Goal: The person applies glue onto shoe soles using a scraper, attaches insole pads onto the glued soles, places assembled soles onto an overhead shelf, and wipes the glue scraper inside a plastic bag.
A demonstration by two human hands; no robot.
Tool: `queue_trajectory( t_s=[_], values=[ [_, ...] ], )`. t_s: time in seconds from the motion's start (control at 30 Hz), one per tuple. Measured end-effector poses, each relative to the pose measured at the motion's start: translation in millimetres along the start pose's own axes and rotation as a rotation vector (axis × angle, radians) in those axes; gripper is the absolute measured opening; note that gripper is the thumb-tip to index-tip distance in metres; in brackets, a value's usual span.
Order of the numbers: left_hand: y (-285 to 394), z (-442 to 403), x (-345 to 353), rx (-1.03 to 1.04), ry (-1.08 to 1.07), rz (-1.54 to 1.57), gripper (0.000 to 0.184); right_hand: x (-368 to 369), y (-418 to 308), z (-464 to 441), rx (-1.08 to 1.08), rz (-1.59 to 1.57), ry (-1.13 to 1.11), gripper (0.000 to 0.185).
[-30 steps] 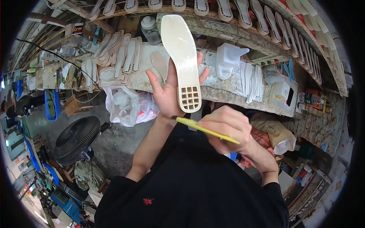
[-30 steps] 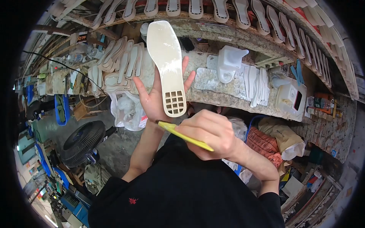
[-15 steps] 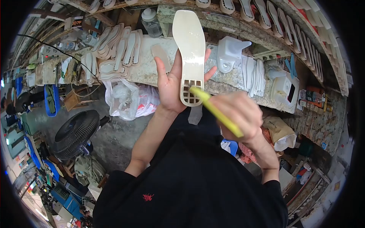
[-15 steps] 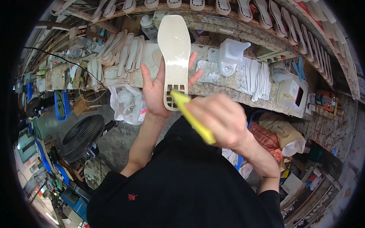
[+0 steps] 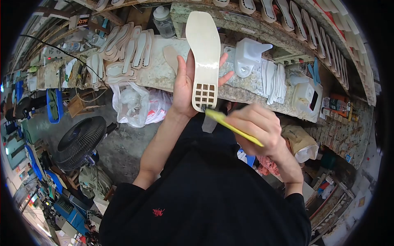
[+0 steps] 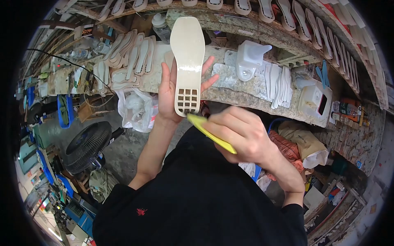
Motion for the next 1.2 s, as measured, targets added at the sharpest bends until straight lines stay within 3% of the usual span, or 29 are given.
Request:
queue_trajectory(
  t_s=[0.07,0.17,0.23,0.27,0.3,0.37,0.43,0.47,0.5,0.6,0.67,0.7,0.77,0.8,0.87,1.03,1.1,1.13,1.17,1.2],
  values=[
    [-0.9,1.6,-4.8,-0.022,-0.007,-0.02,0.068,-4.7,6.0,19.2,0.137,-0.183,0.126,0.03],
    [-11.6,3.7,-5.3,-0.04,0.024,-0.111,0.069,-4.5,21.1,34.0,0.461,-0.209,0.451,0.017],
    [-20.7,7.3,-2.3,-0.073,-0.038,-0.194,0.073,0.0,34.8,22.7,0.405,0.168,0.31,0.011],
    [-24.6,9.0,-0.6,-0.066,-0.061,-0.176,0.073,-1.9,48.8,35.8,0.569,0.223,0.321,0.01],
    [-26.7,11.4,1.6,-0.072,-0.068,-0.152,0.074,-8.4,58.5,33.7,0.405,0.261,0.499,0.009],
    [-26.9,14.0,4.5,-0.077,-0.087,-0.112,0.073,-20.2,61.6,50.9,0.56,0.185,0.702,0.013],
    [-29.5,15.3,1.0,-0.093,-0.073,-0.152,0.074,-18.0,46.5,35.8,0.347,0.061,0.628,0.017],
    [-32.6,16.6,2.2,-0.082,-0.07,-0.16,0.075,-13.0,36.7,16.4,0.129,0.133,0.449,0.022],
    [-36.0,20.9,0.7,-0.109,-0.073,-0.194,0.076,-7.5,36.3,5.9,0.181,0.25,0.346,0.024],
    [-40.7,23.5,7.7,-0.132,-0.128,-0.159,0.078,-31.6,77.8,27.8,0.362,0.425,0.529,0.02],
    [-40.5,26.6,6.7,-0.113,-0.119,-0.143,0.078,-43.2,81.4,41.2,0.404,0.323,0.73,0.018],
    [-39.8,27.5,3.7,-0.111,-0.122,-0.148,0.078,-41.9,67.8,34.2,0.335,0.212,0.779,0.018],
    [-43.0,31.9,-8.3,-0.166,-0.042,-0.237,0.079,-28.2,42.0,6.2,0.051,0.124,0.452,0.027],
    [-42.0,33.0,-4.1,-0.161,-0.074,-0.285,0.079,-20.7,40.5,0.1,0.109,0.217,0.368,0.03],
    [-44.8,34.8,3.9,-0.179,-0.13,-0.187,0.081,-25.1,69.2,16.1,0.317,0.261,0.481,0.016],
    [-51.6,38.9,0.0,-0.236,-0.187,-0.128,0.077,-57.4,109.7,15.3,0.417,0.381,0.604,0.011],
    [-49.7,39.3,0.3,-0.23,-0.185,-0.125,0.077,-65.5,98.7,18.1,0.436,0.069,0.785,0.011],
    [-48.3,39.2,0.7,-0.225,-0.181,-0.116,0.078,-65.0,92.8,14.0,0.278,-0.063,0.739,0.012],
    [-48.1,38.8,0.9,-0.227,-0.169,-0.119,0.079,-62.4,86.5,6.0,0.134,-0.07,0.525,0.015],
    [-47.8,40.0,1.2,-0.225,-0.17,-0.122,0.079,-58.0,82.8,-5.5,0.163,0.023,0.31,0.018]
  ],
)
Point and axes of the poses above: each hand's wrist, its own z-axis away from the middle knuckle, its own x-axis out of the palm, y = z × x, the point moved 7 cm from there along -z, towards the middle knuckle, and after that the axes turned 14 degrees about -x, right-handed, at the moved point
